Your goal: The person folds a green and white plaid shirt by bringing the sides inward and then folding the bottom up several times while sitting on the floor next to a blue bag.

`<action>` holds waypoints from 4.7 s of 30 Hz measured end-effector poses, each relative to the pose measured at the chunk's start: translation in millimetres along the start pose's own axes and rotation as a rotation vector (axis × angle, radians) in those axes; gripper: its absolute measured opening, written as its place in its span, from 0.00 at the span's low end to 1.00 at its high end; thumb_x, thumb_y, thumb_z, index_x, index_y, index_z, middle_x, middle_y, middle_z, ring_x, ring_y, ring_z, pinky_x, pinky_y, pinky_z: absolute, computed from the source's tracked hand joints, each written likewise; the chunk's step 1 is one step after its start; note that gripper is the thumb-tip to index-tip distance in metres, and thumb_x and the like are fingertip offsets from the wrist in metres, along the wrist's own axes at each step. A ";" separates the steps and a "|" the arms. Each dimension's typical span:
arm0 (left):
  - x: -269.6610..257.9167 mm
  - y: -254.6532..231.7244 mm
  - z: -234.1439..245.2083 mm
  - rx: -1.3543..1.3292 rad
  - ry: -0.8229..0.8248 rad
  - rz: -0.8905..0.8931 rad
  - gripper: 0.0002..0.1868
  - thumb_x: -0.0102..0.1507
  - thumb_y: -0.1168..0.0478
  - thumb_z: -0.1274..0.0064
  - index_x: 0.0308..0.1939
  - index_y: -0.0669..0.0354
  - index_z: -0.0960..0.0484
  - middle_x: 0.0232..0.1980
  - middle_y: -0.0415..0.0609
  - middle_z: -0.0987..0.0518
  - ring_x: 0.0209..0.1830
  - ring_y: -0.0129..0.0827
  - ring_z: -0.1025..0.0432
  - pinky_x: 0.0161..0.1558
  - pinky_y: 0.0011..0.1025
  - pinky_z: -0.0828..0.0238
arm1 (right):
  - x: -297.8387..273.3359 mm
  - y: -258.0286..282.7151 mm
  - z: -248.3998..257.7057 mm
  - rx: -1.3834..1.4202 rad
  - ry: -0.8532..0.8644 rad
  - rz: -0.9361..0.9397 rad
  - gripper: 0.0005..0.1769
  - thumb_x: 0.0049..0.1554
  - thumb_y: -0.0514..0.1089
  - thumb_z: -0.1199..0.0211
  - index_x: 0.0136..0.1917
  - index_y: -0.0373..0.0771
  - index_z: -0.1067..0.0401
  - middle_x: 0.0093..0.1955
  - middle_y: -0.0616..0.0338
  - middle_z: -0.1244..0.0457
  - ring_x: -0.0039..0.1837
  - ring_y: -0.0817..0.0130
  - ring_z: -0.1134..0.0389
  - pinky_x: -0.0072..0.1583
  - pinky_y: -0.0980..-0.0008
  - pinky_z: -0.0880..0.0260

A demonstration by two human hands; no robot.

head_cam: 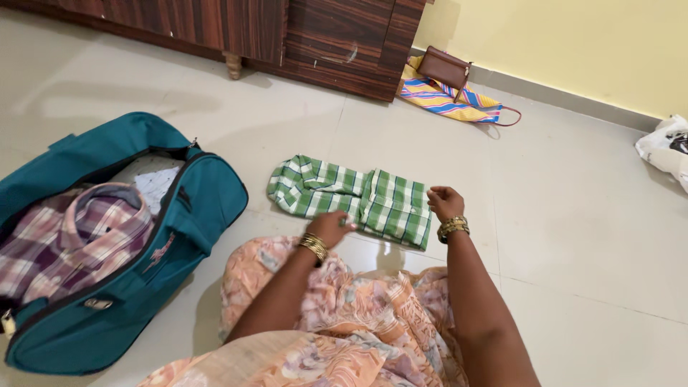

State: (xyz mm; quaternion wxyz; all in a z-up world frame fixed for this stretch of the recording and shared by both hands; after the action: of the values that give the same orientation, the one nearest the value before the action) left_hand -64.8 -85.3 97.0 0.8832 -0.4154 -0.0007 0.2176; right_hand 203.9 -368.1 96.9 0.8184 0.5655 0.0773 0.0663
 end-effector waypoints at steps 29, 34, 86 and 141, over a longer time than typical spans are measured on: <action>-57.6 13.3 -210.5 0.135 0.393 -0.159 0.23 0.65 0.38 0.55 0.51 0.45 0.15 0.54 0.48 0.16 0.57 0.46 0.26 0.67 0.56 0.42 | -85.6 -34.4 -85.6 -0.821 0.374 0.248 0.28 0.49 0.51 0.25 0.63 0.48 0.25 0.72 0.50 0.38 0.68 0.52 0.33 0.70 0.57 0.32; -5.9 13.7 -138.8 -0.101 0.124 -0.183 0.13 0.60 0.51 0.39 0.46 0.49 0.13 0.49 0.49 0.15 0.48 0.42 0.21 0.53 0.39 0.24 | -95.4 -95.9 -99.3 -1.146 0.433 0.135 0.48 0.46 0.55 0.21 0.74 0.62 0.42 0.81 0.59 0.55 0.80 0.52 0.54 0.76 0.48 0.50; 185.9 -82.8 -240.9 0.606 0.184 -0.233 0.39 0.69 0.33 0.76 0.80 0.45 0.51 0.84 0.44 0.57 0.84 0.38 0.66 0.78 0.58 0.83 | -33.7 -135.2 -71.3 -1.149 -0.017 0.022 0.46 0.58 0.62 0.55 0.84 0.50 0.63 0.87 0.60 0.68 0.86 0.61 0.76 0.79 0.52 0.84; 202.3 -9.6 -146.1 0.644 0.142 0.089 0.62 0.58 0.18 0.69 0.81 0.55 0.69 0.85 0.46 0.70 0.84 0.36 0.77 0.75 0.62 0.86 | 17.6 -92.0 -119.4 -1.038 0.127 -0.132 0.50 0.59 0.79 0.71 0.84 0.51 0.66 0.87 0.66 0.69 0.85 0.69 0.71 0.80 0.51 0.75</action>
State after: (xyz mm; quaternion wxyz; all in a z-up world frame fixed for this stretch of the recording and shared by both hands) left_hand 148.7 -120.0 -27.9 0.9566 -0.1287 0.1479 0.2156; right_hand 198.9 -287.7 -31.7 0.9870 0.0745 0.1191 0.0783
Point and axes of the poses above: each hand's wrist, its own x-axis towards the middle knuckle, its own z-axis out of the back of the hand, y = z × x, the point moved 9 cm from there along x, towards the middle knuckle
